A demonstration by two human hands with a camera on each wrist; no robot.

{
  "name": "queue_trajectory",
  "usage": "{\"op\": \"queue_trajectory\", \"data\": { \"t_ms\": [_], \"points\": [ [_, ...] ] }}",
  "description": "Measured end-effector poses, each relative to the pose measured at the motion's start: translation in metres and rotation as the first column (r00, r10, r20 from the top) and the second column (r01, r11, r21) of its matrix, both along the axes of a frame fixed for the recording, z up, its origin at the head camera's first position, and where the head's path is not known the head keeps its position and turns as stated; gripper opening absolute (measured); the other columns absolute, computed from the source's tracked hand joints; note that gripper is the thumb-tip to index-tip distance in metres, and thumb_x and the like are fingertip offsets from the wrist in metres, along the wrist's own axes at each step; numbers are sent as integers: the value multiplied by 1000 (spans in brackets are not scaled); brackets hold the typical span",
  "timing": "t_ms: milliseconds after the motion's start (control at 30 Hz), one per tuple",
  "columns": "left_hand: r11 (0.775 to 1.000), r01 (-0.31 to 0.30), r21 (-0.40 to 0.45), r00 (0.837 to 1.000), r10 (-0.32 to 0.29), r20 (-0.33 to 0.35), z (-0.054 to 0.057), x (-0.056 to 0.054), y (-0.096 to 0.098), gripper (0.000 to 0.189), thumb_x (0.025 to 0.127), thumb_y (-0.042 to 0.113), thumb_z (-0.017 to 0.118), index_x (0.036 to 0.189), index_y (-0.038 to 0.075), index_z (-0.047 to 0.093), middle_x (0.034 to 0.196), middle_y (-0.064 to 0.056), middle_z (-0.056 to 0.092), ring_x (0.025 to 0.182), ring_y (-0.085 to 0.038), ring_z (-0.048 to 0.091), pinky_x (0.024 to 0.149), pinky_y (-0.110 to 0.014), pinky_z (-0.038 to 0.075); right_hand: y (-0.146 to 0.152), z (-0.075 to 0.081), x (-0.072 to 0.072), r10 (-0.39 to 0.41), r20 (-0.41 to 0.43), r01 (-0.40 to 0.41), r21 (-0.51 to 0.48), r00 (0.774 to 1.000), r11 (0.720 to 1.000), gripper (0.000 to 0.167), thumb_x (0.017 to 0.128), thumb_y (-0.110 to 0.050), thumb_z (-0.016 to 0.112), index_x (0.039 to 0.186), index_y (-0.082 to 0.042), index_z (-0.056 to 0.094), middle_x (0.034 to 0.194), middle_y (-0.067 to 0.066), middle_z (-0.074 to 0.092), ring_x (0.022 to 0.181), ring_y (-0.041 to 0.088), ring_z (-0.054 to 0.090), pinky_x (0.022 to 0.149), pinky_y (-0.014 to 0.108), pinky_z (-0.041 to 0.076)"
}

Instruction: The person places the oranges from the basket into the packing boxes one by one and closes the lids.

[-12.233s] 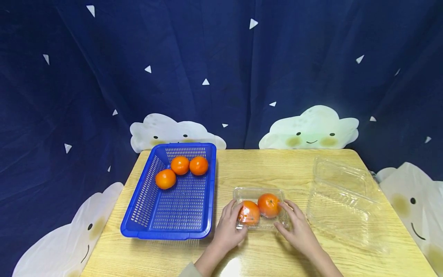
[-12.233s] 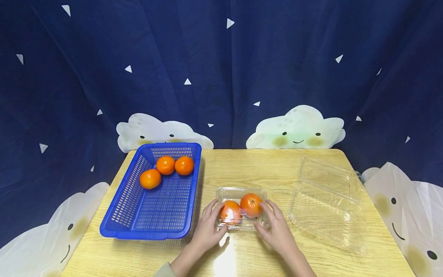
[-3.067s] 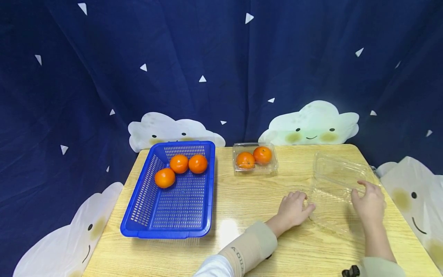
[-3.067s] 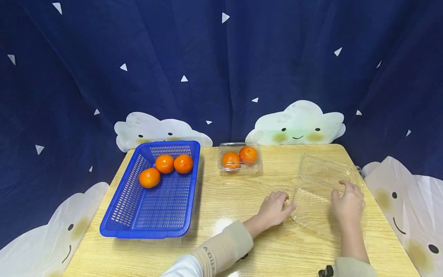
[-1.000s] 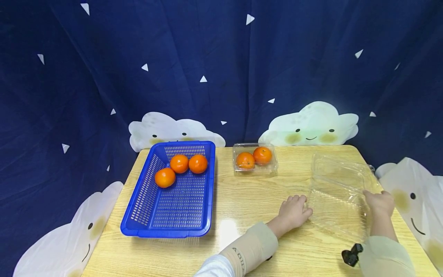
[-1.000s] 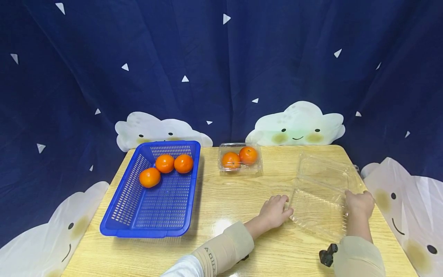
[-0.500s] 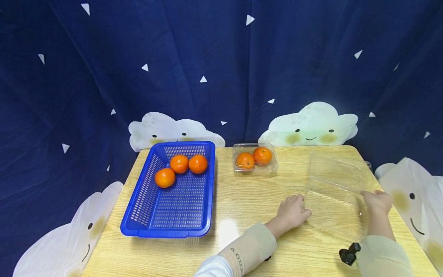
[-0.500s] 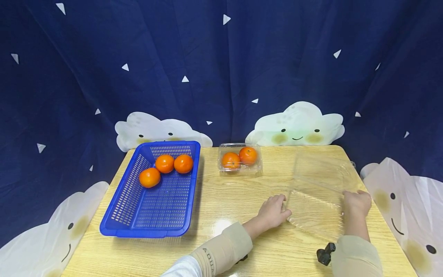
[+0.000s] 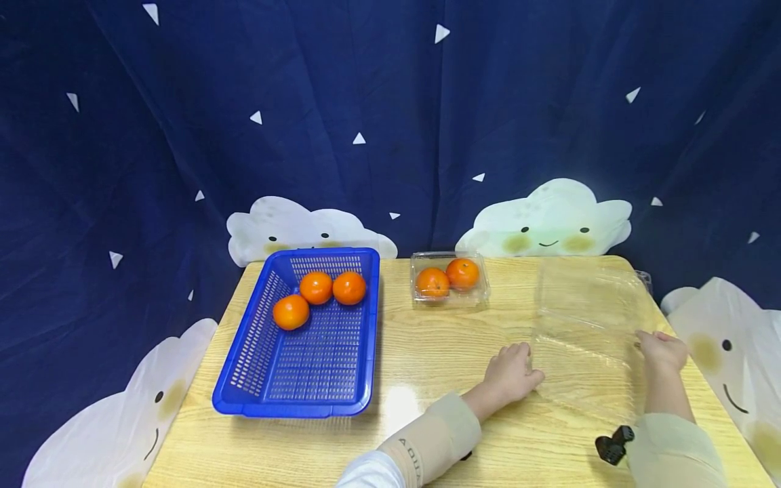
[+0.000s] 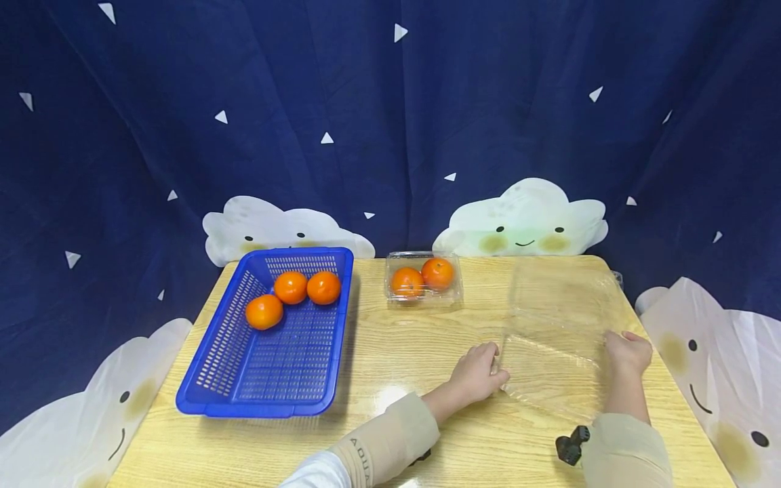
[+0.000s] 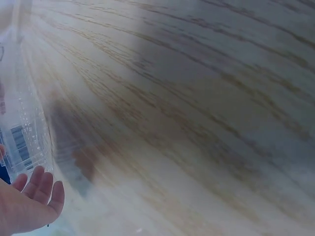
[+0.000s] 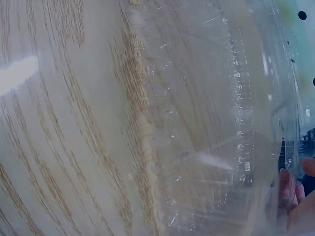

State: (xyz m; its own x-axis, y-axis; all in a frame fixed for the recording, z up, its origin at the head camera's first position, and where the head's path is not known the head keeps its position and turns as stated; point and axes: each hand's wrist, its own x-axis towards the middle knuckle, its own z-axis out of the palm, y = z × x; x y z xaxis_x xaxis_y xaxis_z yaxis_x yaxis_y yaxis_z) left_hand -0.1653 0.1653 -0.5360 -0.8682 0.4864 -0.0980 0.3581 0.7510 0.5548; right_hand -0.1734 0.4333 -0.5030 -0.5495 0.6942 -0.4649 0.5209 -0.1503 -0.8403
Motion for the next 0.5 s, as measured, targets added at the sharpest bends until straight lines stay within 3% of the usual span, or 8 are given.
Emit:
{"op": "queue_trajectory", "data": {
  "t_ms": [133, 200, 267, 500],
  "points": [
    [1000, 4, 6, 1000, -3, -7, 0, 0, -2, 38, 83, 43, 50, 112, 18, 51, 98, 12, 52, 90, -6, 47, 74, -23, 39, -3, 2, -2, -53, -28, 52, -23, 998, 998, 18, 81, -21, 61, 94, -21, 48, 93, -14, 39, 119, 12, 39, 105, 22, 26],
    [1000, 4, 8, 1000, -4, -11, -1, 0, -2, 38, 83, 43, 50, 112, 18, 51, 100, 12, 53, 90, -6, 47, 74, -23, 39, -5, 3, -1, -57, -29, 57, -13, 998, 998, 17, 80, -19, 61, 89, -19, 46, 93, -11, 38, 101, 8, 45, 104, 22, 28],
    [1000, 5, 11, 1000, -5, -12, -2, 0, -3, 39, 83, 42, 50, 113, 18, 51, 101, 11, 53, 91, -6, 48, 74, -23, 40, -6, 3, -1, -48, -25, 48, 7, 999, 999, 17, 79, -16, 60, 87, -16, 44, 94, -6, 37, 84, 2, 41, 101, 22, 31],
    [1000, -12, 19, 1000, 12, -13, -4, 0, -5, 38, 82, 42, 52, 111, 18, 52, 98, 12, 53, 89, -6, 48, 73, -22, 40, -8, 4, 0, 30, -6, -30, 61, 1000, 998, 18, 80, -12, 56, 86, -9, 39, 92, 1, 37, 59, 0, 41, 59, 14, 41]
  ]
}}
